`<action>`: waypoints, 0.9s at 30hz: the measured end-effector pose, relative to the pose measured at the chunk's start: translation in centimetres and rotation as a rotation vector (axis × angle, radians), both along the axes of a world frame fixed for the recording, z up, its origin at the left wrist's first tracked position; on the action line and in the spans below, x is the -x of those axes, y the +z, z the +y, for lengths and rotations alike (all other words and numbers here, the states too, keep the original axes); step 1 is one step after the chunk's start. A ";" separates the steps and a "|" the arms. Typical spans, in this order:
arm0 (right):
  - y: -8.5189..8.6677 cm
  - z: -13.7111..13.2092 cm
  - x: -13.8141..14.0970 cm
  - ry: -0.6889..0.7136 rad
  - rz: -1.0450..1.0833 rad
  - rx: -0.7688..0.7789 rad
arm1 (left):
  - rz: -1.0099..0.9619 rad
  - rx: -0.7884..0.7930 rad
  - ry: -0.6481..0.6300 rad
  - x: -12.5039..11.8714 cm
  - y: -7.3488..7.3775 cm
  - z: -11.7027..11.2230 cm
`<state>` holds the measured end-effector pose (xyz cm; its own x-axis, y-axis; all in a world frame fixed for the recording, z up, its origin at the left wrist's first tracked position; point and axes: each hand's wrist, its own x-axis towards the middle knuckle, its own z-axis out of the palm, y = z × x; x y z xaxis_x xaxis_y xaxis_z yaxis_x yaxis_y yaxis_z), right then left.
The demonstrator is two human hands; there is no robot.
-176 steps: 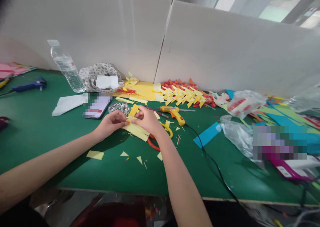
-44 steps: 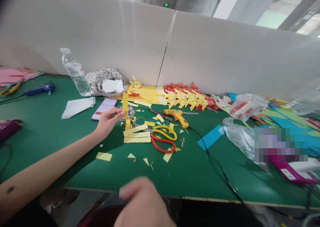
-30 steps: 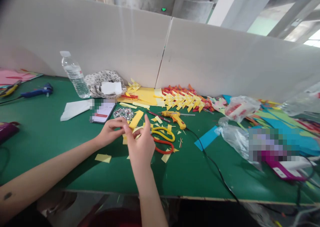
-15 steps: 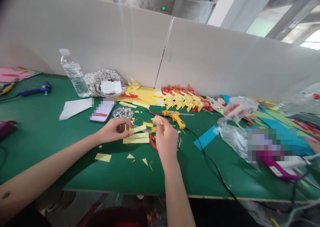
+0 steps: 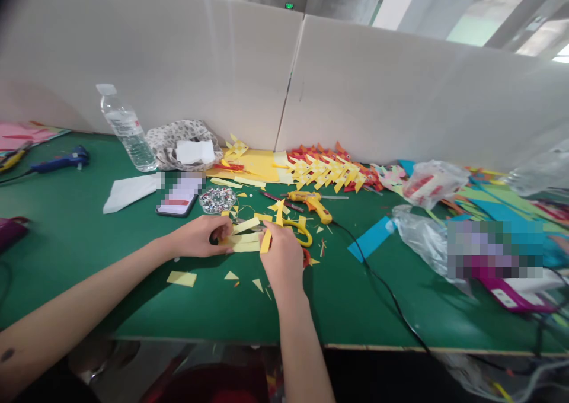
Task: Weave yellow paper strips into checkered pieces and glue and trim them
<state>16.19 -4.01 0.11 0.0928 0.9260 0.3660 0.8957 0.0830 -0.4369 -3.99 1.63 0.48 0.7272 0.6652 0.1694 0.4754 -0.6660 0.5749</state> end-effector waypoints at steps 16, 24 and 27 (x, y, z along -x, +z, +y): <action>-0.3 0.1 0.4 0.061 -0.058 -0.048 | -0.020 0.043 0.008 -0.1 -0.4 0.1; -0.1 0.0 0.6 0.133 0.017 -0.104 | -0.040 0.050 0.018 0.0 -0.5 0.2; 0.0 -0.1 0.7 0.156 0.023 -0.156 | -0.040 0.051 0.009 -0.1 -0.5 0.2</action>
<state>15.52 -4.11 0.07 -0.0372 0.8621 0.5053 0.8564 0.2881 -0.4284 -3.94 1.87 0.00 0.7144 0.6803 0.1637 0.4576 -0.6312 0.6263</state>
